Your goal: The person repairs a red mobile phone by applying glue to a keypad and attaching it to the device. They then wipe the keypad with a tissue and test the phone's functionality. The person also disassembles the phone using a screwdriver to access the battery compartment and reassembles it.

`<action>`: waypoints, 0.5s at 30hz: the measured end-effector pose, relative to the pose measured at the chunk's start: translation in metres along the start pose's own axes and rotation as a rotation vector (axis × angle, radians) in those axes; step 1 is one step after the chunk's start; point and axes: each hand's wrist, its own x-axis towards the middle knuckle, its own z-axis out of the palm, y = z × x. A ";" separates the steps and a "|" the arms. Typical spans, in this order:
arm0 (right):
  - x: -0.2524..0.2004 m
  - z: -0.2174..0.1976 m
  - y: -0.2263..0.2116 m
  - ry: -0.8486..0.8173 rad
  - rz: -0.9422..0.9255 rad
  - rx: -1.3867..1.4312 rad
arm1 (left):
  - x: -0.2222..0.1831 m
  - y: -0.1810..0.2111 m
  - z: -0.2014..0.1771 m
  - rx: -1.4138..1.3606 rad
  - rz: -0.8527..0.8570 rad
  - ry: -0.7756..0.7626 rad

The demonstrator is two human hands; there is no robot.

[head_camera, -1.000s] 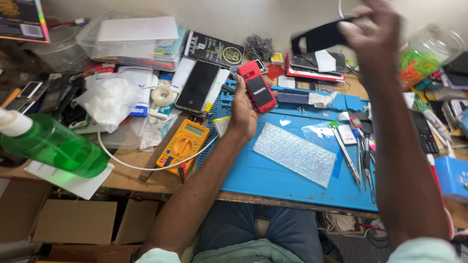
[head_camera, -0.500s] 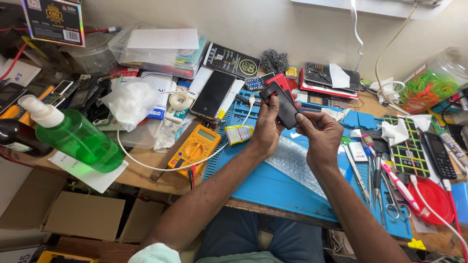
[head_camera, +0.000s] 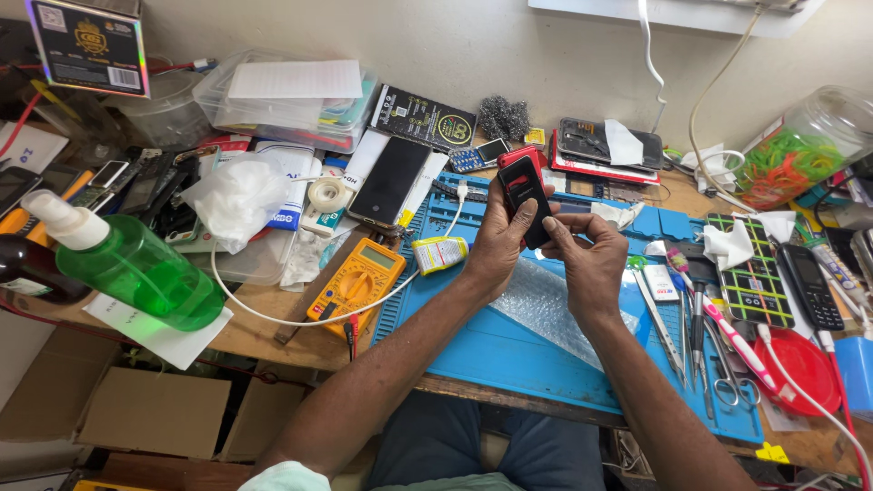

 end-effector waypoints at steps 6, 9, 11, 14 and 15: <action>-0.008 0.005 -0.014 -0.077 -0.398 -0.598 | 0.003 -0.004 -0.005 -0.085 0.019 0.005; -0.012 0.008 -0.019 -0.096 -0.445 -0.758 | 0.001 -0.004 -0.010 -0.120 0.025 -0.011; -0.013 0.007 -0.020 -0.102 -0.440 -0.800 | 0.000 -0.003 -0.011 -0.191 -0.005 -0.029; -0.017 0.005 -0.021 -0.091 -0.468 -0.808 | -0.003 0.000 -0.011 -0.276 -0.065 -0.077; -0.017 0.006 -0.022 -0.068 -0.474 -0.801 | -0.004 0.001 -0.011 -0.281 -0.060 -0.072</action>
